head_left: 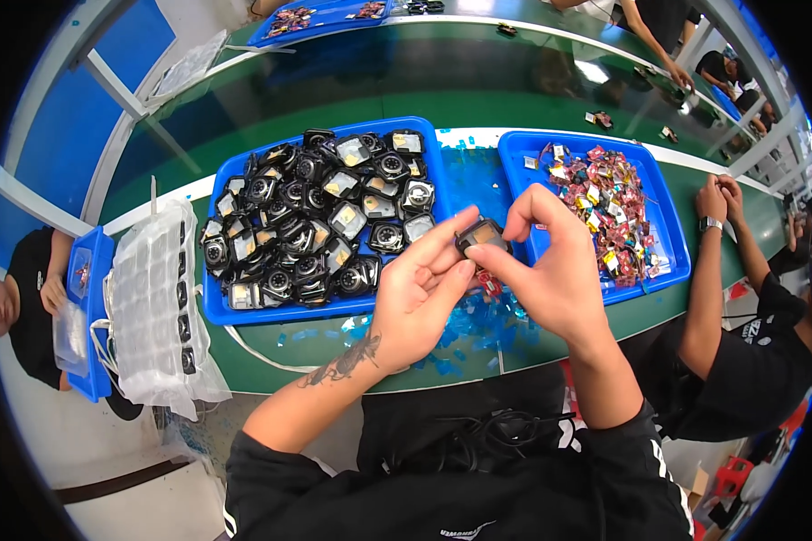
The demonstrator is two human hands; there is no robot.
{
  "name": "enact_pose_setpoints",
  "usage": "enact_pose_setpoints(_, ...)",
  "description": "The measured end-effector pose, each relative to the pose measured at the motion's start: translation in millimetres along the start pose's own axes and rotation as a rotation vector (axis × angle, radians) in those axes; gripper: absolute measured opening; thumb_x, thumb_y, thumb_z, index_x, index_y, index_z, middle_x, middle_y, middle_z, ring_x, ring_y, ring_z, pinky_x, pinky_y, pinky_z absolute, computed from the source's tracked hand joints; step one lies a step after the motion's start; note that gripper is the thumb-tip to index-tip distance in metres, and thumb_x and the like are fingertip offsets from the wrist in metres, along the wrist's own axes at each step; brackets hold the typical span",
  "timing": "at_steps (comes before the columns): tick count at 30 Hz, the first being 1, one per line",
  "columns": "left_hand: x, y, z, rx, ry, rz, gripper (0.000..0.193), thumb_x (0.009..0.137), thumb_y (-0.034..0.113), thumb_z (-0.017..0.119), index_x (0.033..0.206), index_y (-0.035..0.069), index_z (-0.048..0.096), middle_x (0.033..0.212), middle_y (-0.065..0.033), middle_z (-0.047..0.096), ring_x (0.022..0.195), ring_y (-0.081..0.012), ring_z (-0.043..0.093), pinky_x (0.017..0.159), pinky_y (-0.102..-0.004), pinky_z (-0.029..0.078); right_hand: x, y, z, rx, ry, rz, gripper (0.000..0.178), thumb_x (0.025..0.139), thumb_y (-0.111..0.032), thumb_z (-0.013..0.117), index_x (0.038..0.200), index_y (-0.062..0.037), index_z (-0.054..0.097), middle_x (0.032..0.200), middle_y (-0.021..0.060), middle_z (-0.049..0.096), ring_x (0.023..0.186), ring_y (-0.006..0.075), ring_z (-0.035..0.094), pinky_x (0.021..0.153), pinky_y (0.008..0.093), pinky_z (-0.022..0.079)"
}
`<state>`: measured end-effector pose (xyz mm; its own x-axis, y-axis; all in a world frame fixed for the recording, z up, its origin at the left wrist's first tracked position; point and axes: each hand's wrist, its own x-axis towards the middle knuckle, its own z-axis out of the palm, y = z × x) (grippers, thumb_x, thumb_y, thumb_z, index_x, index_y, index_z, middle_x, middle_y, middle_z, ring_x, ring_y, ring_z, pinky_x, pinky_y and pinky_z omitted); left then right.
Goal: Assemble small electronic components by inserting internal modules into plastic housings on a production line.
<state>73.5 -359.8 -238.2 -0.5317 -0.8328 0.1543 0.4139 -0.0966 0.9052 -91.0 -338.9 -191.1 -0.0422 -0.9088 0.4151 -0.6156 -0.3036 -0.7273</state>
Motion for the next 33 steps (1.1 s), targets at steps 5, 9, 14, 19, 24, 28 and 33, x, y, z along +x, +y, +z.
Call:
enact_pose_setpoints(5, 9, -4, -4, -0.109, 0.12, 0.168, 0.047, 0.097, -0.001, 0.048, 0.142, 0.004, 0.034, 0.121, -0.0148, 0.059, 0.111, -0.0166, 0.058, 0.093, -0.0306, 0.051, -19, 10, -6, 0.437, -0.064, 0.251, 0.025, 0.082, -0.003, 0.07, 0.104, -0.0017, 0.058, 0.093, 0.0034, 0.06, 0.091, 0.0131, 0.061, 0.085, 0.0298, 0.05)
enact_pose_setpoints(9, 5, -4, -4, 0.042, 0.116, 0.144, 0.03, 0.097, 0.001, 0.049, 0.127, 0.0, 0.054, 0.118, -0.0116, 0.06, 0.108, -0.015, 0.059, 0.092, -0.0291, 0.051, -31, 14, 0, 0.568, -0.148, 0.287, 0.026, 0.083, 0.001, 0.07, 0.106, 0.0009, 0.059, 0.098, 0.0056, 0.064, 0.091, 0.0113, 0.064, 0.081, 0.0255, 0.053)
enact_pose_setpoints(14, 2, 10, -8, 0.752, 0.024, 0.427, 0.034, 0.088, -0.005, 0.058, 0.119, 0.003, 0.065, 0.116, -0.0172, 0.06, 0.09, -0.0204, 0.067, 0.073, -0.0293, 0.054, -27, 12, -9, 0.745, -0.134, 0.336, 0.019, 0.085, 0.001, 0.068, 0.102, 0.0032, 0.059, 0.094, 0.007, 0.066, 0.085, 0.0112, 0.065, 0.078, 0.0238, 0.054)
enact_pose_setpoints(19, -1, 6, -6, 0.79, -0.006, 0.392, 0.03, 0.083, -0.004, 0.067, 0.112, 0.002, 0.068, 0.108, -0.0148, 0.066, 0.092, -0.0226, 0.067, 0.077, -0.0299, 0.053, -28, 14, -21, 0.761, -0.173, 0.315, 0.01, 0.088, 0.0, 0.065, 0.096, 0.0054, 0.063, 0.091, 0.0084, 0.067, 0.083, 0.0123, 0.066, 0.078, 0.0242, 0.055)
enact_pose_setpoints(24, 0, 5, -3, 0.666, 0.003, 0.282, 0.027, 0.083, -0.004, 0.068, 0.11, 0.003, 0.07, 0.103, -0.0129, 0.068, 0.093, -0.0184, 0.066, 0.08, -0.0271, 0.052, -30, 8, -22, 0.523, -0.138, 0.251, 0.01, 0.088, -0.003, 0.065, 0.095, 0.0041, 0.064, 0.09, 0.0072, 0.068, 0.081, 0.0116, 0.065, 0.073, 0.0251, 0.053)
enact_pose_setpoints(28, 3, 2, -7, 0.666, -0.053, 0.153, 0.022, 0.086, -0.001, 0.067, 0.107, 0.001, 0.071, 0.1, -0.011, 0.068, 0.088, -0.0147, 0.064, 0.076, -0.0249, 0.05, -28, 2, -20, 0.147, -0.099, 0.172, 0.01, 0.088, -0.006, 0.066, 0.093, 0.0015, 0.063, 0.086, 0.0059, 0.066, 0.078, 0.0109, 0.062, 0.066, 0.0264, 0.05)
enact_pose_setpoints(33, 5, -4, -8, 0.382, -0.017, -0.021, 0.017, 0.091, 0.007, 0.065, 0.104, -0.002, 0.071, 0.091, -0.0064, 0.067, 0.08, -0.0079, 0.059, 0.069, -0.0242, 0.048, -35, 14, -9, 0.4, -0.095, 0.269, 0.011, 0.087, -0.005, 0.066, 0.095, 0.0005, 0.061, 0.084, 0.0044, 0.065, 0.076, 0.0103, 0.06, 0.062, 0.0252, 0.048)
